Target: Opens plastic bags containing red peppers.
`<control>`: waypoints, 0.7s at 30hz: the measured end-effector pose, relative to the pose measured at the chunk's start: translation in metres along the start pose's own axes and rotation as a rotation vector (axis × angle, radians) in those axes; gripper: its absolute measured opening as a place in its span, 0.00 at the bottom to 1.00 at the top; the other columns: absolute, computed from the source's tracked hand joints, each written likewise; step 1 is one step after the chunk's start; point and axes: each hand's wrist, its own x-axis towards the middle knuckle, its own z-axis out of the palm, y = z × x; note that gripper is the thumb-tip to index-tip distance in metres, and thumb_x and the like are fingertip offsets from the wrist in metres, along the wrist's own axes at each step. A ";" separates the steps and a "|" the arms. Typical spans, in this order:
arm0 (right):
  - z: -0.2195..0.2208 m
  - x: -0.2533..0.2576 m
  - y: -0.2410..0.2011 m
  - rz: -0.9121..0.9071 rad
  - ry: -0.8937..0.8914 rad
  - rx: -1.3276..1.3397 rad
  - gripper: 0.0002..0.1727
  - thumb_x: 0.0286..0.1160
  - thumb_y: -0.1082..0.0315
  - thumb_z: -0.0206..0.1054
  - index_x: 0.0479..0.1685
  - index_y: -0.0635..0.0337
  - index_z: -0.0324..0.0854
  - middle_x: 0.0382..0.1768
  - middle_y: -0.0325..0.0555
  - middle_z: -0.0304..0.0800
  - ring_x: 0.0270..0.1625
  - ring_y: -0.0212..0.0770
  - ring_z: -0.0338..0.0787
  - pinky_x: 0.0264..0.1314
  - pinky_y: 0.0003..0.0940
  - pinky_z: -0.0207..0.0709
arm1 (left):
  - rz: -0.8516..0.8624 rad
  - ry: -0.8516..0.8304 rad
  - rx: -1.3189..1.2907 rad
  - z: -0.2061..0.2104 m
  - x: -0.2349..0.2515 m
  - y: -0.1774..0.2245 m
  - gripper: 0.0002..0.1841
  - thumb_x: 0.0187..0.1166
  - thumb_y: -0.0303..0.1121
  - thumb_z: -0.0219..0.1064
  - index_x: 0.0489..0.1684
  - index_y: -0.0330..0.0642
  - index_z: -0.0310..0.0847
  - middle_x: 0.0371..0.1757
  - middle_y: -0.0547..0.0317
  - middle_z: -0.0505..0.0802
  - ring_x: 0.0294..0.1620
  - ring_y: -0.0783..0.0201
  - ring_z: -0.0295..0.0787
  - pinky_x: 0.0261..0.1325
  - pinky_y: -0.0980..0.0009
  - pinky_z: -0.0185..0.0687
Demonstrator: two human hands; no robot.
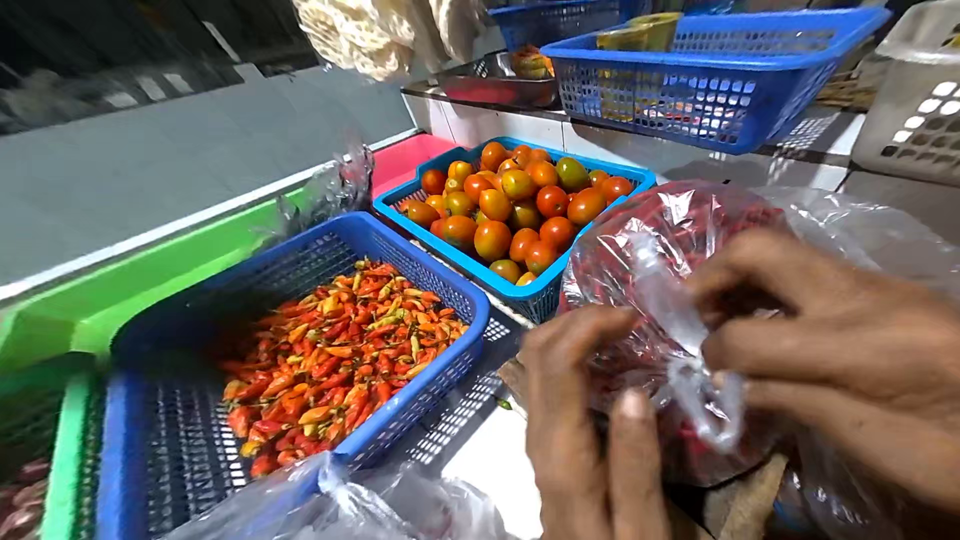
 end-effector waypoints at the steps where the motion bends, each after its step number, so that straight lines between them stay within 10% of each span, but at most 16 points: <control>1: -0.005 0.000 0.003 0.028 0.052 0.054 0.10 0.70 0.69 0.64 0.22 0.53 0.87 0.49 0.38 0.83 0.55 0.27 0.82 0.53 0.18 0.79 | 0.014 -0.079 0.116 0.003 -0.003 -0.006 0.18 0.92 0.43 0.50 0.68 0.49 0.79 0.64 0.65 0.86 0.67 0.69 0.80 0.70 0.65 0.77; 5: -0.015 0.001 0.010 0.157 0.253 0.281 0.10 0.70 0.76 0.64 0.25 0.57 0.88 0.40 0.37 0.86 0.45 0.30 0.86 0.46 0.21 0.82 | 0.092 -0.168 0.426 0.014 -0.009 -0.012 0.20 0.87 0.46 0.50 0.62 0.53 0.87 0.56 0.63 0.89 0.64 0.62 0.80 0.69 0.49 0.64; 10: -0.016 -0.002 0.010 0.220 0.309 0.519 0.12 0.67 0.83 0.59 0.28 0.64 0.88 0.36 0.43 0.88 0.39 0.33 0.89 0.38 0.22 0.85 | 0.079 -0.133 0.414 0.007 -0.003 -0.015 0.20 0.86 0.54 0.51 0.50 0.57 0.89 0.37 0.70 0.83 0.50 0.69 0.76 0.66 0.52 0.57; 21: -0.022 -0.014 0.012 0.089 0.118 0.445 0.07 0.76 0.65 0.68 0.31 0.54 0.85 0.37 0.33 0.89 0.43 0.30 0.89 0.46 0.26 0.86 | -0.039 -0.080 0.195 0.008 -0.005 -0.021 0.12 0.83 0.47 0.59 0.32 0.56 0.80 0.31 0.76 0.82 0.46 0.77 0.77 0.68 0.56 0.59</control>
